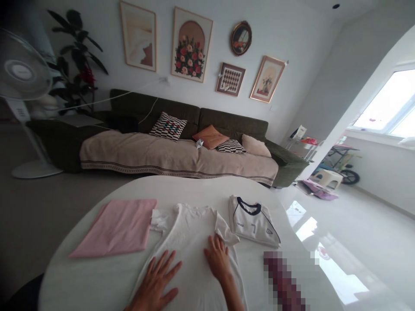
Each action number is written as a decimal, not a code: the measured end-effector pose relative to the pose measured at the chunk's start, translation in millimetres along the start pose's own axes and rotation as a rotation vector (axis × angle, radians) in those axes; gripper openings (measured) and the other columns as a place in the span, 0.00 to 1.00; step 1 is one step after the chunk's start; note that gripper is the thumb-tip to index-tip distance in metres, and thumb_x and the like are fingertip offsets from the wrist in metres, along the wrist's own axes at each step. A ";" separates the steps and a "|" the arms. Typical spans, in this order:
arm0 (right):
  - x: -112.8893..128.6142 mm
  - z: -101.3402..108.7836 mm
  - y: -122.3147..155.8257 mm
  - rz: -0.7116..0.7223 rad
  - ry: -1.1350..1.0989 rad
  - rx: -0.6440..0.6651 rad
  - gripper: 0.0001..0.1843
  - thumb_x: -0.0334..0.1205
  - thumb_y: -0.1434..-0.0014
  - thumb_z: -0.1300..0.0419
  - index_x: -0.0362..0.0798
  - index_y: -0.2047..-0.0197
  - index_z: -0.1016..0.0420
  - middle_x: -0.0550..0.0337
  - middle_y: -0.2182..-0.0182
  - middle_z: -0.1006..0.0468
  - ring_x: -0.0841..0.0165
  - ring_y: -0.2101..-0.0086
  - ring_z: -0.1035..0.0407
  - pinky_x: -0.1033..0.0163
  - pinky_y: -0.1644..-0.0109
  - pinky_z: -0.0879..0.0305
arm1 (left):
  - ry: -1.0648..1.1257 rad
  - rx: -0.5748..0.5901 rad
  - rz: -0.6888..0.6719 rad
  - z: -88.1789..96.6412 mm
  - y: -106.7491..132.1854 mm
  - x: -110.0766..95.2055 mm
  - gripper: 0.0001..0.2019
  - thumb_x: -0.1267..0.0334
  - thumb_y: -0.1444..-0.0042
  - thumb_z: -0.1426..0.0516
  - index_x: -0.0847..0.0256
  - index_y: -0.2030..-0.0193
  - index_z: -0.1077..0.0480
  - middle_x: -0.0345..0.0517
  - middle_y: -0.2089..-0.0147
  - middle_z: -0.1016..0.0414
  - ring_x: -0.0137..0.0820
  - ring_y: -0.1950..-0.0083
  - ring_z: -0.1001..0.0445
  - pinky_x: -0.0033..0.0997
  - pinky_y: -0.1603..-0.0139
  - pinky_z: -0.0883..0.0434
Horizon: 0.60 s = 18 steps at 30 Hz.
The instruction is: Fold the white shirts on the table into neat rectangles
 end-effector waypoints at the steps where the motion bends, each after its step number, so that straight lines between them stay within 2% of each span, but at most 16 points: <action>1: -14.4 10.7 -13.6 -0.017 0.033 -0.017 0.25 0.42 0.41 0.55 0.49 0.40 0.45 0.54 0.39 0.49 0.57 0.39 0.60 0.46 0.42 0.53 | 0.004 0.012 0.009 0.6 0.0 0.0 0.28 0.47 0.43 0.54 0.40 0.37 0.61 0.39 0.33 0.60 0.46 0.34 0.57 0.56 0.40 0.52; 3: -45.2 39.9 -35.6 -0.151 0.102 -0.127 0.26 0.40 0.42 0.54 0.47 0.40 0.45 0.51 0.38 0.52 0.55 0.39 0.66 0.45 0.42 0.56 | 0.010 0.034 0.025 0.9 -0.4 0.4 0.29 0.46 0.43 0.54 0.39 0.37 0.62 0.39 0.33 0.61 0.46 0.34 0.57 0.57 0.41 0.52; 5: -64.0 69.7 -44.3 -0.360 0.137 -0.302 0.28 0.38 0.42 0.54 0.40 0.39 0.48 0.42 0.37 0.57 0.52 0.39 0.69 0.44 0.43 0.55 | 0.015 0.048 0.029 -0.5 -0.6 1.5 0.30 0.46 0.44 0.53 0.38 0.37 0.62 0.38 0.33 0.62 0.46 0.34 0.57 0.58 0.41 0.51; 7: -56.1 83.8 -39.0 -0.454 0.117 -0.427 0.29 0.37 0.42 0.55 0.35 0.39 0.50 0.35 0.38 0.59 0.50 0.39 0.68 0.45 0.44 0.53 | 0.022 0.049 0.027 -4.3 -0.1 2.9 0.30 0.47 0.44 0.52 0.37 0.37 0.63 0.38 0.33 0.62 0.46 0.34 0.58 0.59 0.41 0.51; 8: -41.5 81.7 -32.9 -0.412 0.087 -0.439 0.29 0.37 0.42 0.56 0.34 0.39 0.50 0.35 0.38 0.60 0.51 0.39 0.67 0.47 0.44 0.52 | 0.026 0.044 0.026 -6.9 0.4 3.6 0.31 0.48 0.45 0.51 0.37 0.37 0.62 0.38 0.33 0.62 0.47 0.34 0.58 0.60 0.41 0.51; 10: 2.0 59.7 -15.6 -0.178 0.003 -0.353 0.27 0.39 0.40 0.59 0.39 0.38 0.50 0.42 0.37 0.58 0.58 0.39 0.64 0.52 0.42 0.51 | 0.038 0.023 0.025 -12.0 1.3 4.2 0.31 0.50 0.45 0.49 0.38 0.37 0.61 0.38 0.33 0.61 0.47 0.34 0.58 0.61 0.41 0.51; 12: 46.7 22.7 7.9 0.085 -0.080 -0.165 0.28 0.45 0.40 0.59 0.50 0.37 0.52 0.55 0.37 0.56 0.61 0.39 0.62 0.51 0.41 0.52 | 0.067 -0.002 0.036 -14.2 -0.8 4.7 0.30 0.51 0.45 0.48 0.39 0.38 0.56 0.38 0.33 0.56 0.47 0.35 0.55 0.59 0.41 0.50; 13: 60.3 5.1 19.5 0.100 -0.098 -0.101 0.28 0.48 0.40 0.59 0.53 0.37 0.54 0.58 0.37 0.56 0.60 0.39 0.62 0.47 0.41 0.54 | 0.095 -0.013 0.047 -12.9 -4.3 5.5 0.28 0.52 0.45 0.49 0.41 0.38 0.53 0.39 0.35 0.52 0.45 0.36 0.51 0.55 0.41 0.48; 15: 71.2 -20.3 36.9 0.017 -0.114 -0.060 0.29 0.53 0.40 0.61 0.55 0.37 0.55 0.59 0.37 0.55 0.57 0.39 0.62 0.42 0.42 0.56 | 0.163 -0.044 0.107 -3.8 -18.1 11.5 0.23 0.56 0.42 0.52 0.47 0.40 0.46 0.41 0.39 0.40 0.37 0.40 0.42 0.42 0.41 0.41; 17: 68.9 -30.8 45.2 -0.071 -0.110 -0.079 0.30 0.55 0.40 0.63 0.54 0.37 0.55 0.59 0.38 0.55 0.56 0.39 0.63 0.40 0.42 0.58 | 0.183 -0.098 0.236 13.5 -40.5 26.8 0.19 0.60 0.40 0.55 0.55 0.42 0.41 0.43 0.44 0.34 0.29 0.44 0.36 0.29 0.44 0.38; 18: 66.3 -31.6 46.4 -0.085 -0.108 -0.090 0.30 0.55 0.40 0.63 0.54 0.37 0.55 0.59 0.38 0.54 0.56 0.39 0.64 0.40 0.42 0.58 | 0.162 -0.131 0.321 23.8 -53.6 38.0 0.19 0.62 0.40 0.56 0.58 0.43 0.40 0.44 0.45 0.33 0.28 0.44 0.36 0.26 0.44 0.39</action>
Point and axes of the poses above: each hand's wrist, its own y-axis away from the middle knuckle, its own z-axis out of the back of the hand, x = y × z, the point moved 4 cm from there along -y, towards the middle knuckle
